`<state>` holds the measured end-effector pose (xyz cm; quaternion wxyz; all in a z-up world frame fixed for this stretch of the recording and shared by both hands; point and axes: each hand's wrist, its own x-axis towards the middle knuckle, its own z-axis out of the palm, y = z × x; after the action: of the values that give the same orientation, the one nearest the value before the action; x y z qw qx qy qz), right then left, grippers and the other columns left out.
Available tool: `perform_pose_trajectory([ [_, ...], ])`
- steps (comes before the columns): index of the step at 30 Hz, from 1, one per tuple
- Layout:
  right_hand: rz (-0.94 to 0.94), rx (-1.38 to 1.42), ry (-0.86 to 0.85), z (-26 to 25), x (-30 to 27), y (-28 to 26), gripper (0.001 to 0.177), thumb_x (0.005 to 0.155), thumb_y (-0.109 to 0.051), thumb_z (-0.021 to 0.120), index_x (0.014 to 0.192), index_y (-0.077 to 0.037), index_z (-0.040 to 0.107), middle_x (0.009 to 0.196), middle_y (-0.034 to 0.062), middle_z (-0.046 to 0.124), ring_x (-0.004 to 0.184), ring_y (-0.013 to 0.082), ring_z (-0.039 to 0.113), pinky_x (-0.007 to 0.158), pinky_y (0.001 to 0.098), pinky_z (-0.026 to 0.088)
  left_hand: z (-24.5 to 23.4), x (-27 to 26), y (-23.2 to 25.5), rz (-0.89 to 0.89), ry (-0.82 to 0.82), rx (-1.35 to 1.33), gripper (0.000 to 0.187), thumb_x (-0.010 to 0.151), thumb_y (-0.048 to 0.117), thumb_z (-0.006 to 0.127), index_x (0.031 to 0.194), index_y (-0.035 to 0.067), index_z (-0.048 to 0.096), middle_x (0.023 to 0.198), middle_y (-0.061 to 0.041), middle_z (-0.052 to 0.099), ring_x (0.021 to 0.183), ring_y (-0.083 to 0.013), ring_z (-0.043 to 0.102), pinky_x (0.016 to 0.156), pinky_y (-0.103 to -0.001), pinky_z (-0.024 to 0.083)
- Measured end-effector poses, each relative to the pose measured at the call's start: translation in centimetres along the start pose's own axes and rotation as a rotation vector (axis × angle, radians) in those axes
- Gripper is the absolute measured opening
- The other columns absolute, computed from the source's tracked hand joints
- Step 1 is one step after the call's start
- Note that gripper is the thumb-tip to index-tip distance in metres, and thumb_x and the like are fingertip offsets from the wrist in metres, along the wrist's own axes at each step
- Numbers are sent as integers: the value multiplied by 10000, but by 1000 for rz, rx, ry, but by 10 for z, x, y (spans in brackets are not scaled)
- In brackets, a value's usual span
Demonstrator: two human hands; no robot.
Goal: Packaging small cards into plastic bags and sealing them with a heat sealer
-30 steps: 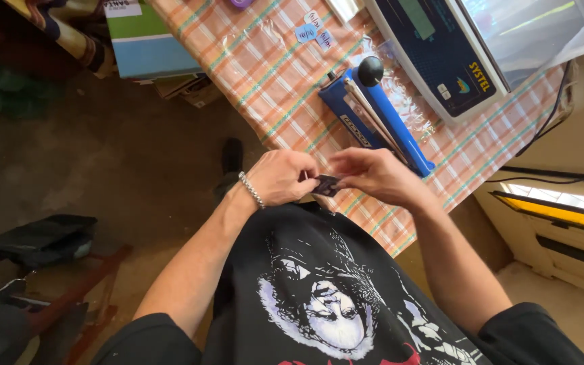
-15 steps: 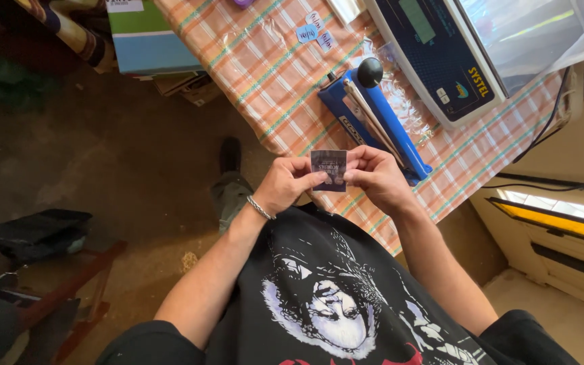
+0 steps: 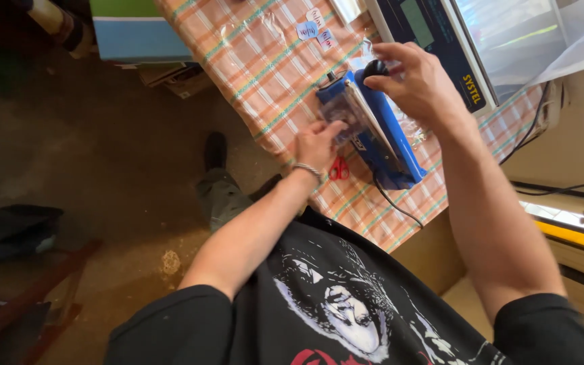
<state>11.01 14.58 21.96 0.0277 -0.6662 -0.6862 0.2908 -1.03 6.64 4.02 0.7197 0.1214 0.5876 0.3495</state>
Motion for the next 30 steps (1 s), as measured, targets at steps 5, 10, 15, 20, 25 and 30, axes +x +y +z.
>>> perform_pose_trajectory([
  [5, 193, -1, -105, -5, 19, 0, 335, 895, -265, 815, 1219, -201, 764, 993, 89, 674, 777, 169, 598, 690, 332, 471, 28, 19, -38, 69, 24, 50, 286, 791, 312, 825, 649, 132, 656, 611, 43, 564, 542, -86, 580, 513, -228, 550],
  [10, 239, 68, -161, -3, 27, -6, 298, 908, -206, 806, 1201, -169, 759, 997, 47, 686, 669, 120, 607, 598, 271, 488, 29, 15, -41, 47, 24, 108, 308, 787, 344, 805, 614, 155, 634, 560, 59, 527, 543, -96, 600, 542, -269, 449],
  [15, 217, 21, -162, 7, 35, 1, 287, 916, -215, 808, 1193, -159, 761, 963, 48, 642, 661, 133, 628, 589, 285, 490, 29, 13, -38, 34, -26, 51, 305, 786, 319, 823, 602, 152, 647, 555, 44, 511, 548, -107, 562, 541, -268, 436],
  [20, 222, 38, -168, 13, 37, 1, 271, 945, -190, 786, 1208, -143, 743, 939, 50, 640, 664, 135, 617, 568, 287, 492, 28, 9, -32, 3, -36, -10, 287, 752, 280, 838, 599, 132, 646, 600, 40, 524, 599, -104, 548, 592, -255, 499],
  [25, 213, -16, -145, 24, 45, 16, 303, 939, -220, 788, 1228, -143, 740, 1002, 64, 686, 740, 160, 621, 663, 324, 489, 29, 7, -31, -21, -22, -23, 226, 747, 249, 846, 646, 108, 700, 634, 27, 566, 637, -107, 580, 622, -253, 547],
  [30, 177, 15, -110, 32, 48, 21, 269, 920, -196, 786, 1172, -116, 738, 1039, 105, 684, 828, 203, 636, 717, 375, 496, 29, 11, -35, 3, 14, 86, 271, 735, 331, 843, 638, 126, 694, 575, 32, 565, 564, -108, 599, 567, -267, 454],
])
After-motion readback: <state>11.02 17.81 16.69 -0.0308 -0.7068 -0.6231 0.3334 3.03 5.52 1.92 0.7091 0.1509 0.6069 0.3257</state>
